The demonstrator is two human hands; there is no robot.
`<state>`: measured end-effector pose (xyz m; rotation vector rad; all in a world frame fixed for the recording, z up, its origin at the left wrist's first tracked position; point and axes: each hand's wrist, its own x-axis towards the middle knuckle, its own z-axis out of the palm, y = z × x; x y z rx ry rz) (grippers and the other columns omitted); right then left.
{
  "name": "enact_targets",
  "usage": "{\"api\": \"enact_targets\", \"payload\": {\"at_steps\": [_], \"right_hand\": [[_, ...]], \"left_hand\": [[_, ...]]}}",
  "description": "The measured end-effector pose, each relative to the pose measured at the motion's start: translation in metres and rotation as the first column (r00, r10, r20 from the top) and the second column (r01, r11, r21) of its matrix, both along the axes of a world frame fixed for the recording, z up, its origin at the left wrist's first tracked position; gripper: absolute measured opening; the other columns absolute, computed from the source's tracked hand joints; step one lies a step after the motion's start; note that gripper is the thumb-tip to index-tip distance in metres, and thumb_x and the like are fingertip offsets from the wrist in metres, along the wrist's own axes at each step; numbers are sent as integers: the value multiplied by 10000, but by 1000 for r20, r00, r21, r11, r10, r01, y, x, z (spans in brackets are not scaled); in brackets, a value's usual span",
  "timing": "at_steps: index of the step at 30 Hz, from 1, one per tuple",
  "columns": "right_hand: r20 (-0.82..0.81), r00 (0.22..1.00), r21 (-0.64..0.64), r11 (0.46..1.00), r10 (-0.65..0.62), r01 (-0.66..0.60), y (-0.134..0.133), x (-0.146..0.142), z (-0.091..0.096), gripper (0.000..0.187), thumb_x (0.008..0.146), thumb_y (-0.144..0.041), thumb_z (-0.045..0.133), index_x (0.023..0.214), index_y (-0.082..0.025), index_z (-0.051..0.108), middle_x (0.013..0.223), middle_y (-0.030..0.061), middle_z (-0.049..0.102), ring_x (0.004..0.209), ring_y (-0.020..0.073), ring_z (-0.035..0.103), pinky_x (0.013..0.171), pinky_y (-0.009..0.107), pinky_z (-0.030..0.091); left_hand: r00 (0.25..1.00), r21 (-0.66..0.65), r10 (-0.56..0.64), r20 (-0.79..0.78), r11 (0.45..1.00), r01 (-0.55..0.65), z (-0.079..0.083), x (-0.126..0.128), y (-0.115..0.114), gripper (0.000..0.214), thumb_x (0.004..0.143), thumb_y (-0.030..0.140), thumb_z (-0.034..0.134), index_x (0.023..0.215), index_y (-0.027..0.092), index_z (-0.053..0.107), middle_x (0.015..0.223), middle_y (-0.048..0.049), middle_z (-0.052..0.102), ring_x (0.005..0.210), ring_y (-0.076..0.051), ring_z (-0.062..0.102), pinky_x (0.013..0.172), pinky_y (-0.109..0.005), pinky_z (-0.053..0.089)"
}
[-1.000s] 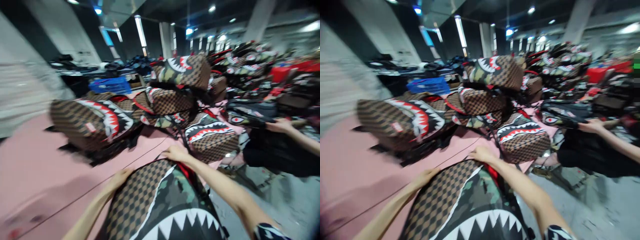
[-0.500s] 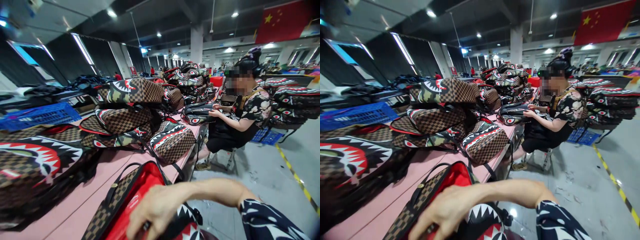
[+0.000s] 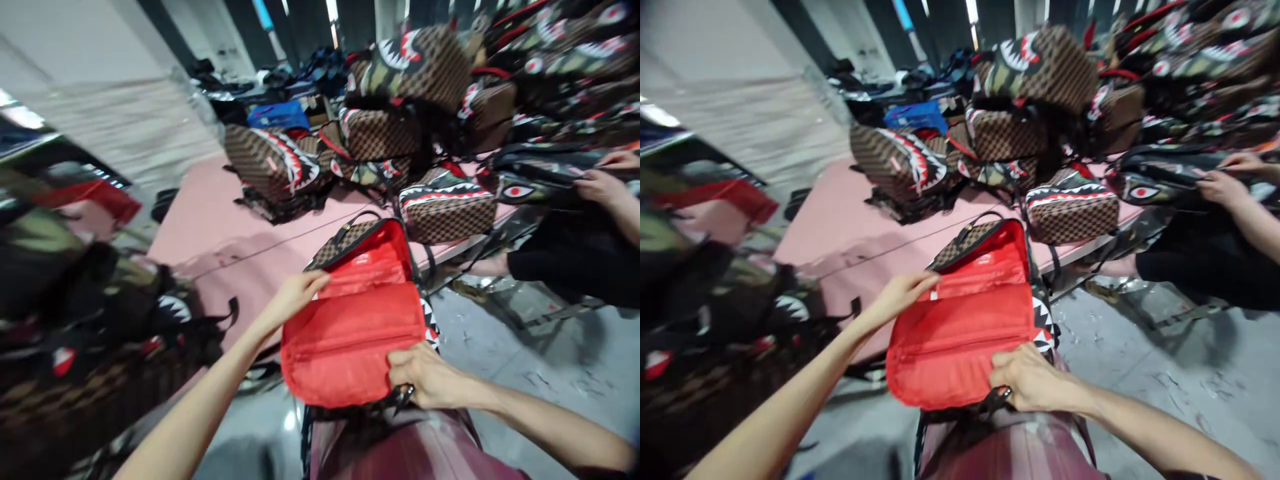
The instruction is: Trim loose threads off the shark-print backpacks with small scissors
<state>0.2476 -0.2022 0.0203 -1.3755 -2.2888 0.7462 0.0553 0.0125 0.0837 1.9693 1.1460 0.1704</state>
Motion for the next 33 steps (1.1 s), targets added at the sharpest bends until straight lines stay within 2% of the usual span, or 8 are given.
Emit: {"api": "enact_targets", "payload": {"at_steps": [2,6,9,13,15,21,26,33], "right_hand": [[36,999,-5,1000,7,-6,-6,-3,-9,144,636,-40,472,643,-182,498,684,-40,479,573,83,417,521,264,201],[107,994,0,1000,16,-16,-24,0,-9,216,673,-6,483,649,-210,550,705,-14,568,588,112,506,517,268,284],[-142,990,-117,993,1,-17,-21,28,16,231,810,-80,506,725,-259,626,698,4,631,619,129,591,554,251,416],[-425,809,-70,905,-407,420,40,79,50,264,894,-347,473,797,-226,687,643,29,656,620,167,629,585,267,505],[-312,838,16,879,-448,476,93,86,48,275,884,-366,479,916,-195,692,836,51,703,783,197,655,731,310,520],[173,985,47,999,-25,17,219,16,-17,333,893,-249,439,1179,-191,600,1230,75,596,1138,239,544,939,352,434],[296,953,25,997,61,-71,240,-11,-36,326,920,-325,419,1150,-170,591,1199,106,598,1061,232,573,858,314,452],[452,892,-106,990,-33,90,223,29,-36,236,851,-374,513,907,-217,681,890,77,688,832,233,640,663,266,426]], "left_hand": [[983,23,-166,-79,985,168,-18,17,14,355,869,394,425,745,140,640,788,-20,658,803,-156,567,747,-195,400],[962,-69,-215,-166,976,206,-60,38,17,457,832,487,451,572,139,594,638,-25,629,659,-150,563,676,-215,399],[935,-35,-265,-235,964,264,-73,26,2,494,842,548,402,635,155,616,769,-76,676,740,-198,604,715,-263,407],[881,-22,-380,-280,921,390,-64,9,-12,534,908,507,256,851,166,663,916,-105,693,856,-245,630,758,-320,417],[865,21,-386,-320,910,414,-57,8,-17,537,921,482,227,913,173,667,952,-109,693,903,-264,632,774,-340,421],[806,84,-439,-397,857,509,-48,10,-25,457,937,377,221,1061,252,643,1006,-82,689,943,-281,635,767,-359,441],[821,69,-377,-428,892,446,-52,2,-22,471,936,390,222,1035,241,657,994,-92,693,941,-279,637,772,-362,450],[862,53,-180,-475,971,232,-75,-7,-16,612,932,482,165,951,151,680,1002,-138,687,966,-287,630,780,-377,464]]}}
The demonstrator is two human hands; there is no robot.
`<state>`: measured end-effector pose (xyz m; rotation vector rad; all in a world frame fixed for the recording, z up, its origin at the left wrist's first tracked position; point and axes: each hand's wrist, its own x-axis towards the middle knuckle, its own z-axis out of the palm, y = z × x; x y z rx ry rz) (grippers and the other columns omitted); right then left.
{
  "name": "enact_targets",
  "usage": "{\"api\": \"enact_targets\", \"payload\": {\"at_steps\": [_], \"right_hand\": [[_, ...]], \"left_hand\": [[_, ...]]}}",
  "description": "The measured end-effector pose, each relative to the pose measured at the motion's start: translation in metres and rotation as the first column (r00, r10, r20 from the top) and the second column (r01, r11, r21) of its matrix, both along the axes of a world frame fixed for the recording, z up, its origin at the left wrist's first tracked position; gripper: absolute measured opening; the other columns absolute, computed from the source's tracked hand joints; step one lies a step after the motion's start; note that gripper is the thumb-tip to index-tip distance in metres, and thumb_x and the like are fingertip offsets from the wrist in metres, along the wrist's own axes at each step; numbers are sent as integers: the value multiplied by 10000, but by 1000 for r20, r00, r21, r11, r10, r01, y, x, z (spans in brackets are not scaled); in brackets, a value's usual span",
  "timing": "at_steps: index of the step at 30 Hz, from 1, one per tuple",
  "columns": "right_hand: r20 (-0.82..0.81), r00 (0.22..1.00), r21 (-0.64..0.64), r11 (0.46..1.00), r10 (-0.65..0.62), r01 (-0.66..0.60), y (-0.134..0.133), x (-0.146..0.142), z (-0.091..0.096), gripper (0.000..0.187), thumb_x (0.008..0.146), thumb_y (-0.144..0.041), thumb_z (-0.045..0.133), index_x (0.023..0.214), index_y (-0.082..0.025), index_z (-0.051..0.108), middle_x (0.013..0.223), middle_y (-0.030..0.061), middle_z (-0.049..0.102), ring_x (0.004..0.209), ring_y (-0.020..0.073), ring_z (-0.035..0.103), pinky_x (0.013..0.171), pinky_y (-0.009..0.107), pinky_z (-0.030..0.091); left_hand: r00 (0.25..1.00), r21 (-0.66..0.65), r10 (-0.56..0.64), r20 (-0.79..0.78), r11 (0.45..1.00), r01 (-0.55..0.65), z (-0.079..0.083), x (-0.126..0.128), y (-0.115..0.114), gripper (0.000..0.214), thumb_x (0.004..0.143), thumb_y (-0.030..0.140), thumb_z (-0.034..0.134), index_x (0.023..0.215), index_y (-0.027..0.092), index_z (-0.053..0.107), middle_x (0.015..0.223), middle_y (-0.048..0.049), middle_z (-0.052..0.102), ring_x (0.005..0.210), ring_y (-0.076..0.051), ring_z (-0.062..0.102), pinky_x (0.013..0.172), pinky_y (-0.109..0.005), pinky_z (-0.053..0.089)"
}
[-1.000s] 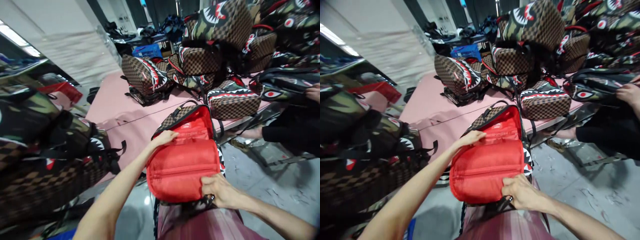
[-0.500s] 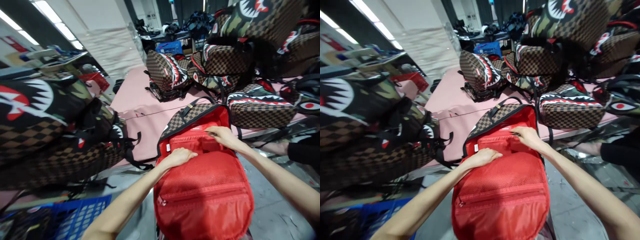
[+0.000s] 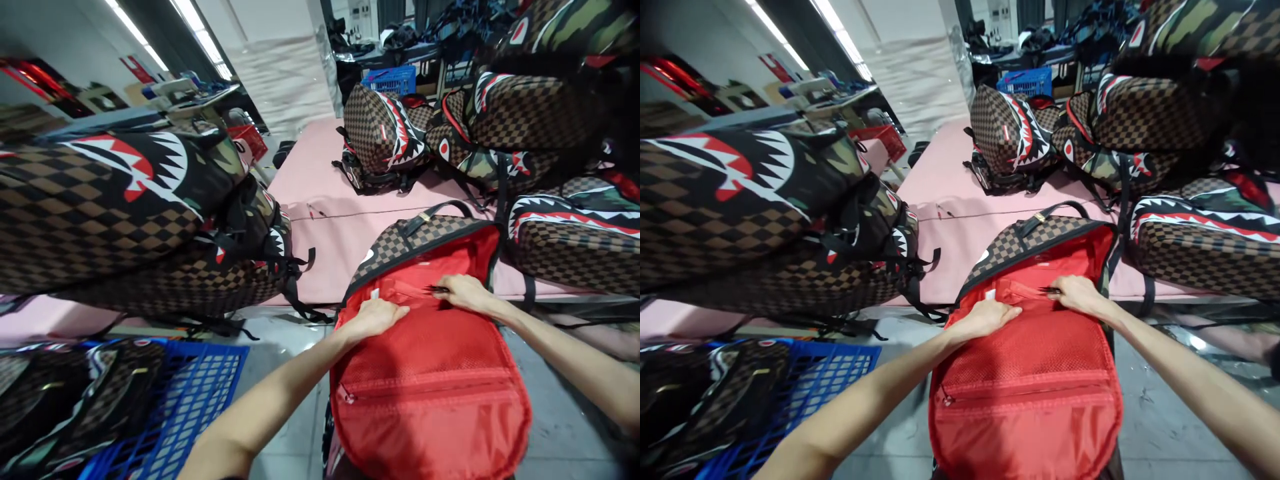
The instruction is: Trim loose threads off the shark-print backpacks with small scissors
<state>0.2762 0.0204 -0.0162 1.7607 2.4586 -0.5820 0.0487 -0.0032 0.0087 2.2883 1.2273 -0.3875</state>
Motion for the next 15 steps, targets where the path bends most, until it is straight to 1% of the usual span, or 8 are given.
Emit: {"api": "enact_targets", "payload": {"at_steps": [3,5,7,9,11,12,13,15], "right_hand": [[27,993,-24,993,-111,112,-7,18,-8,268,858,-408,493,960,-232,669,935,71,685,889,237,635,663,262,412],[9,992,-19,992,-126,126,-8,23,-14,274,873,-406,468,960,-227,657,976,67,677,925,236,626,676,260,408],[-14,992,-36,992,-125,125,-7,25,-18,269,879,-400,461,944,-218,648,994,68,670,925,228,624,685,253,404],[-25,991,-55,990,-130,129,-6,25,-21,263,877,-397,464,932,-213,644,982,72,667,907,222,624,678,248,400],[-44,990,-69,989,-133,130,-4,26,-22,258,875,-402,466,902,-216,642,945,68,667,878,219,625,655,244,393],[-59,989,-73,988,-137,133,-3,27,-23,256,872,-408,469,886,-219,642,926,63,668,861,218,626,642,244,389],[-80,987,-74,988,-141,135,-2,27,-23,252,868,-410,476,873,-221,643,914,57,667,848,216,625,634,244,385],[-147,977,-70,987,-154,145,-2,29,-24,227,852,-395,504,860,-220,649,909,52,669,845,212,621,646,243,386]], "left_hand": [[999,67,41,-14,997,-40,-12,5,-3,601,935,471,175,926,155,686,941,-136,698,899,-288,646,770,-396,463],[999,138,51,-19,989,-48,-18,10,-7,546,939,430,218,914,146,684,904,-134,699,888,-285,638,818,-421,442],[999,196,52,1,979,-51,-21,12,-10,458,935,375,275,915,144,670,905,-129,690,944,-283,608,871,-430,416],[988,226,142,61,962,-152,-23,10,-8,338,912,311,346,956,144,636,980,-128,662,1004,-271,573,877,-395,419],[948,227,295,117,922,-315,-26,7,-2,276,876,209,379,1047,125,579,1084,-147,608,1039,-256,552,858,-355,434],[926,210,354,133,903,-375,-28,4,3,297,850,157,393,1102,119,545,1128,-154,583,1051,-249,549,855,-340,436],[912,183,386,139,895,-407,-30,2,9,339,825,116,404,1145,123,518,1141,-152,577,1049,-243,555,851,-330,437],[917,108,376,132,914,-391,-35,-2,21,383,803,85,420,1167,157,514,1079,-126,619,989,-231,594,820,-319,450]]}}
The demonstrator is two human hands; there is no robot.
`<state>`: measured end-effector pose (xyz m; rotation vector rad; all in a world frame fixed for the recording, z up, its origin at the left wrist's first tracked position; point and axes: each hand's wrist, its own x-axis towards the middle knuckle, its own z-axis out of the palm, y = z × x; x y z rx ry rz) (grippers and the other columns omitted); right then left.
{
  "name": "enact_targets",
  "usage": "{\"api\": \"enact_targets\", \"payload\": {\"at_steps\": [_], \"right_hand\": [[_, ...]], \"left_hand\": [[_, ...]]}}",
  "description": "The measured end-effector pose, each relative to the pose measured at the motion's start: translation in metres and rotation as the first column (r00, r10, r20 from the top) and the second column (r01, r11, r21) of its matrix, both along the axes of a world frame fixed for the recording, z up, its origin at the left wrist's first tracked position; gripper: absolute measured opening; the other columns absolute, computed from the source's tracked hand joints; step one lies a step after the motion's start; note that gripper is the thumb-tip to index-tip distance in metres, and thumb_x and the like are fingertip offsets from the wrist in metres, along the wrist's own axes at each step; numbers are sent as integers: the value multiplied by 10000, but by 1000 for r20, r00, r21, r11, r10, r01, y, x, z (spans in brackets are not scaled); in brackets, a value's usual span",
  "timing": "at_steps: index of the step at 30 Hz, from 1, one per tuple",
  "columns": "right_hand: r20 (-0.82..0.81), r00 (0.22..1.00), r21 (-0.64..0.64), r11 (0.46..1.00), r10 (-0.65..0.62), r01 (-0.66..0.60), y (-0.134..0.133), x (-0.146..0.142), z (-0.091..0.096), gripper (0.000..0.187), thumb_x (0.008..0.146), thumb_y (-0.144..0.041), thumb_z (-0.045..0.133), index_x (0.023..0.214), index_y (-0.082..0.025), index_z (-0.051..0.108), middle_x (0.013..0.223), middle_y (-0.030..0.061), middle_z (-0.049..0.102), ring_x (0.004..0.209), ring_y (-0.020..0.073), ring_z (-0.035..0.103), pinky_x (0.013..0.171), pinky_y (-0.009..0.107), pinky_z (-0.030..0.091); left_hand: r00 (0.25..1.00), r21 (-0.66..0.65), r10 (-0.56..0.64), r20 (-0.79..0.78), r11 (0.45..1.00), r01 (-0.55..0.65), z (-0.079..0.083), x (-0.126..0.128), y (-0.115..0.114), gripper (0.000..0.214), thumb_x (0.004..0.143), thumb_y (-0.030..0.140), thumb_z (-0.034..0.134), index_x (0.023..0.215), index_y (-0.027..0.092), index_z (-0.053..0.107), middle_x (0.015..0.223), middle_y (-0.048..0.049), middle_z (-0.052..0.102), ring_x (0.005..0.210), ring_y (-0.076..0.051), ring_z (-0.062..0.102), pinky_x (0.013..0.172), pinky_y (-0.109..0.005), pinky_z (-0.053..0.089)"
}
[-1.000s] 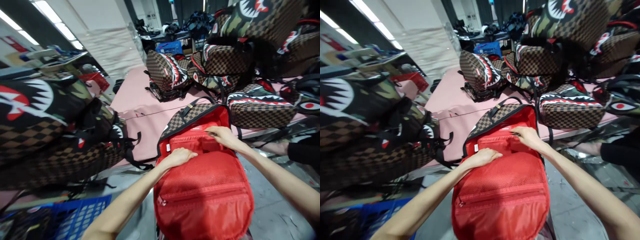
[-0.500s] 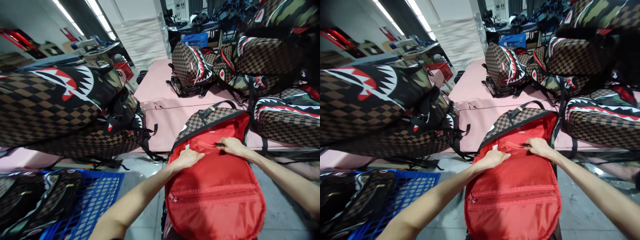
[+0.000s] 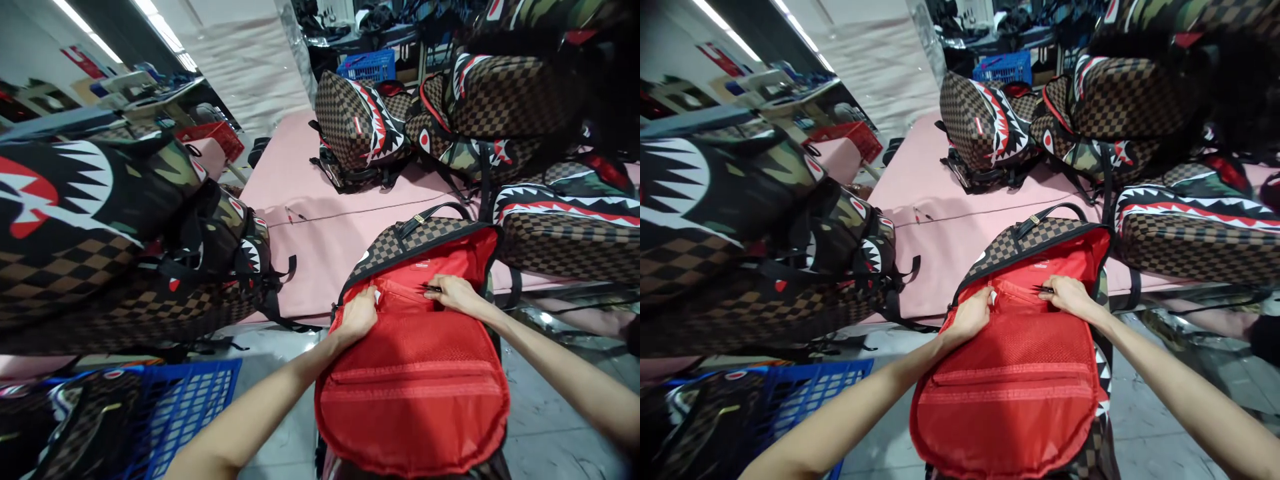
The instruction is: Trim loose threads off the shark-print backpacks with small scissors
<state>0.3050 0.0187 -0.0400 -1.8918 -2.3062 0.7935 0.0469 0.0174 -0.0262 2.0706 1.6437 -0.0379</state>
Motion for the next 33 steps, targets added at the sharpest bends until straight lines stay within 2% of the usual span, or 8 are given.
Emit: {"api": "enact_targets", "payload": {"at_steps": [5,11,13,15,17,19,27,33], "right_hand": [[-311,949,-25,998,44,-55,2,1,-1,197,836,-287,500,860,-198,674,841,36,691,796,192,620,681,239,397],[-529,848,-91,992,26,-88,8,8,-11,347,850,-403,471,791,-133,682,781,51,682,683,171,580,646,251,401],[-524,851,-90,993,13,-70,11,12,-16,363,853,-420,463,770,-134,671,745,46,672,645,163,558,611,249,389],[-529,849,-104,993,-9,-55,13,16,-20,342,852,-411,467,774,-144,665,756,42,673,648,162,554,605,246,384],[-539,842,-123,992,-33,-40,16,17,-24,298,846,-384,477,793,-158,664,800,42,680,682,165,562,621,244,386],[-537,843,-133,990,-41,-36,19,17,-28,252,838,-349,489,792,-168,657,796,31,675,683,157,553,628,236,383],[-586,809,-133,990,-40,-47,25,15,-37,268,858,-351,468,737,-156,607,626,-16,572,560,112,459,544,206,318],[-531,848,-89,994,5,-61,23,13,-37,295,876,-352,457,827,-154,671,778,27,686,668,162,592,623,232,419]], "left_hand": [[989,-79,-37,142,996,49,4,19,44,322,804,57,377,1010,131,613,962,-121,669,900,-222,630,829,-344,460],[897,-96,-180,403,967,237,43,105,126,399,666,11,493,1012,147,638,1023,-59,665,962,-180,603,896,-283,447],[856,-118,-120,503,972,205,56,125,149,388,682,36,471,1032,115,619,999,-82,655,882,-161,612,844,-292,472],[727,-245,70,683,960,138,64,134,164,387,669,36,466,1026,90,607,968,-91,643,803,-124,609,796,-270,481],[529,-426,322,785,901,83,65,135,172,357,637,24,485,965,70,618,906,-88,641,756,-100,599,784,-252,472],[428,-536,464,776,842,58,62,133,174,303,607,15,512,880,58,636,831,-81,646,729,-101,597,778,-254,462],[393,-535,469,791,842,71,54,135,174,239,588,4,575,803,53,666,754,-60,677,765,-112,619,776,-229,429],[433,-509,442,786,860,45,51,133,175,178,573,14,603,737,52,662,741,-86,685,739,-138,632,872,-314,436]]}}
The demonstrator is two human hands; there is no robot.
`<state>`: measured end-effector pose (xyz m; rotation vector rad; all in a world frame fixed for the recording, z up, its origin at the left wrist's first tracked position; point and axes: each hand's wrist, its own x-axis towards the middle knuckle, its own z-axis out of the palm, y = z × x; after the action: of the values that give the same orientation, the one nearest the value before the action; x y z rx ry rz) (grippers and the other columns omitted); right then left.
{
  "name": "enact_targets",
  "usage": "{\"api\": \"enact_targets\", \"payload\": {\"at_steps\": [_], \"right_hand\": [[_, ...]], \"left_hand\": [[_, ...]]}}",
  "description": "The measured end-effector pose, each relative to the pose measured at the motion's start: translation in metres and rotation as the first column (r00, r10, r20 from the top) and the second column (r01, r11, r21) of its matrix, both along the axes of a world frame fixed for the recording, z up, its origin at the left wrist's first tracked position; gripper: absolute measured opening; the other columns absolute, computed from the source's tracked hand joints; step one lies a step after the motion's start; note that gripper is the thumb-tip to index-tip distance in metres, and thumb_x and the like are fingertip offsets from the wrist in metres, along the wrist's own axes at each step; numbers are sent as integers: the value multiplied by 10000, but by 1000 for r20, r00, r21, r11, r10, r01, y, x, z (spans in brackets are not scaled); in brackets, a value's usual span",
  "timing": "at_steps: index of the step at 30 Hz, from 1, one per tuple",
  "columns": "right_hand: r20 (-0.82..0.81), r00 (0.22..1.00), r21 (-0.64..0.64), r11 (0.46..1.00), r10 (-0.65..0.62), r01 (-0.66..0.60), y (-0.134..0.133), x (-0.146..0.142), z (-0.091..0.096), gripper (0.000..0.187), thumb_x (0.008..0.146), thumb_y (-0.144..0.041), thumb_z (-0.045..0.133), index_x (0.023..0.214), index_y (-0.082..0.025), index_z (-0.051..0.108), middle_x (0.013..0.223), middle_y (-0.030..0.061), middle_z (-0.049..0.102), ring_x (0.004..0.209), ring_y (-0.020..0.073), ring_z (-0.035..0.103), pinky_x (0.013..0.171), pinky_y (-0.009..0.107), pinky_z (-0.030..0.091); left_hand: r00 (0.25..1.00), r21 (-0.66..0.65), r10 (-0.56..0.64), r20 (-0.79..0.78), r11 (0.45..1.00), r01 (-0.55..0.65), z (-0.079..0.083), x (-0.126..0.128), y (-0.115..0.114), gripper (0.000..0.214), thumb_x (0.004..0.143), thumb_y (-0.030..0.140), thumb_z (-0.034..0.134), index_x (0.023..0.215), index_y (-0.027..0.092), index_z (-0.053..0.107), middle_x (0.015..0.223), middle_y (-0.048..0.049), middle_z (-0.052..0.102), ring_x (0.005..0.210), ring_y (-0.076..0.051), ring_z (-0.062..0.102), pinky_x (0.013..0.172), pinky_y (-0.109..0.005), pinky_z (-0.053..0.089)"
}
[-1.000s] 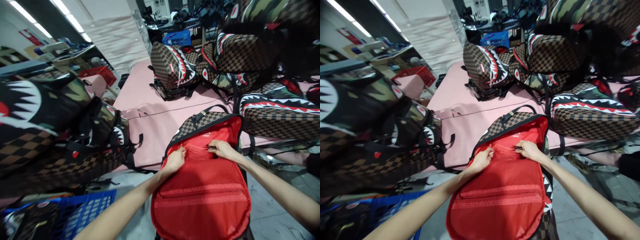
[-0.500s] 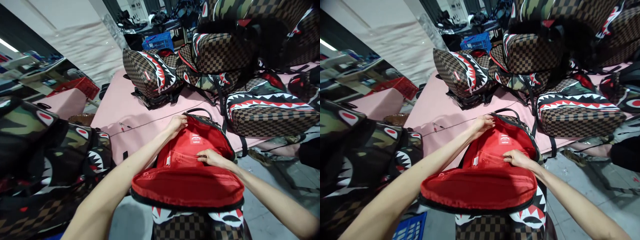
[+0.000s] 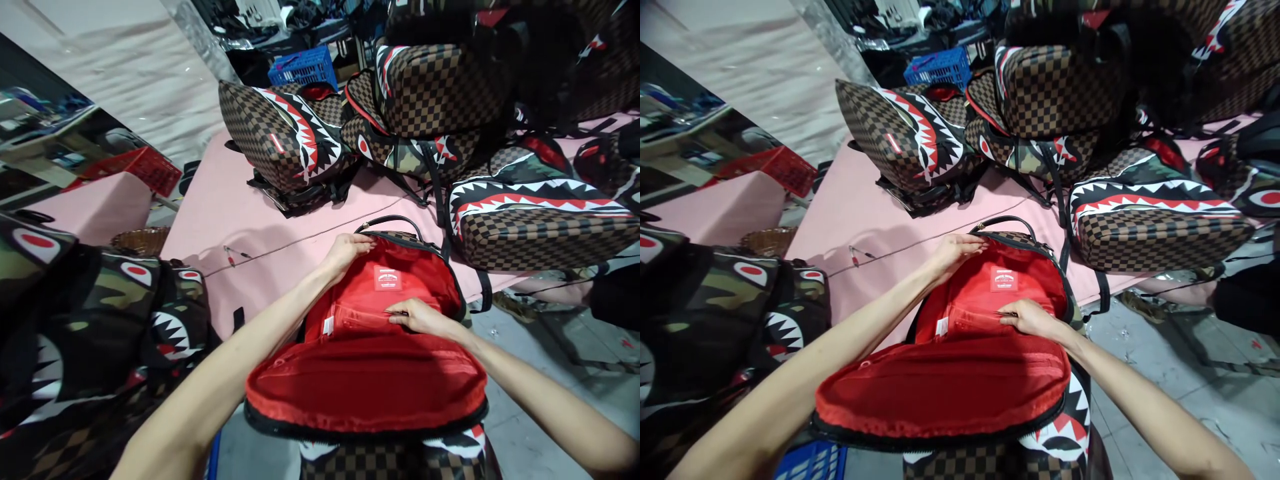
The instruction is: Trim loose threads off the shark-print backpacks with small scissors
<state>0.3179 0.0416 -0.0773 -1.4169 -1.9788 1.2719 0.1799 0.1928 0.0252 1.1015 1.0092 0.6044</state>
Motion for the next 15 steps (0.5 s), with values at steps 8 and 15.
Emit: {"api": "enact_targets", "payload": {"at_steps": [8,15], "right_hand": [[128,877,339,851,-463,400,26,34,44,376,897,-241,387,1220,-201,575,1263,74,571,1172,231,514,1011,380,373],[-178,823,162,809,-539,565,3,53,78,384,877,-385,441,1139,-158,607,1071,115,667,975,222,628,890,369,467]], "left_hand": [[802,274,-283,-526,836,475,-12,-17,-18,314,732,141,496,975,135,696,1014,-66,698,953,-188,624,923,-294,428],[573,275,-298,-764,652,706,-22,-37,-28,455,749,131,456,1181,118,599,1201,-93,618,1104,-210,570,972,-282,404]]}}
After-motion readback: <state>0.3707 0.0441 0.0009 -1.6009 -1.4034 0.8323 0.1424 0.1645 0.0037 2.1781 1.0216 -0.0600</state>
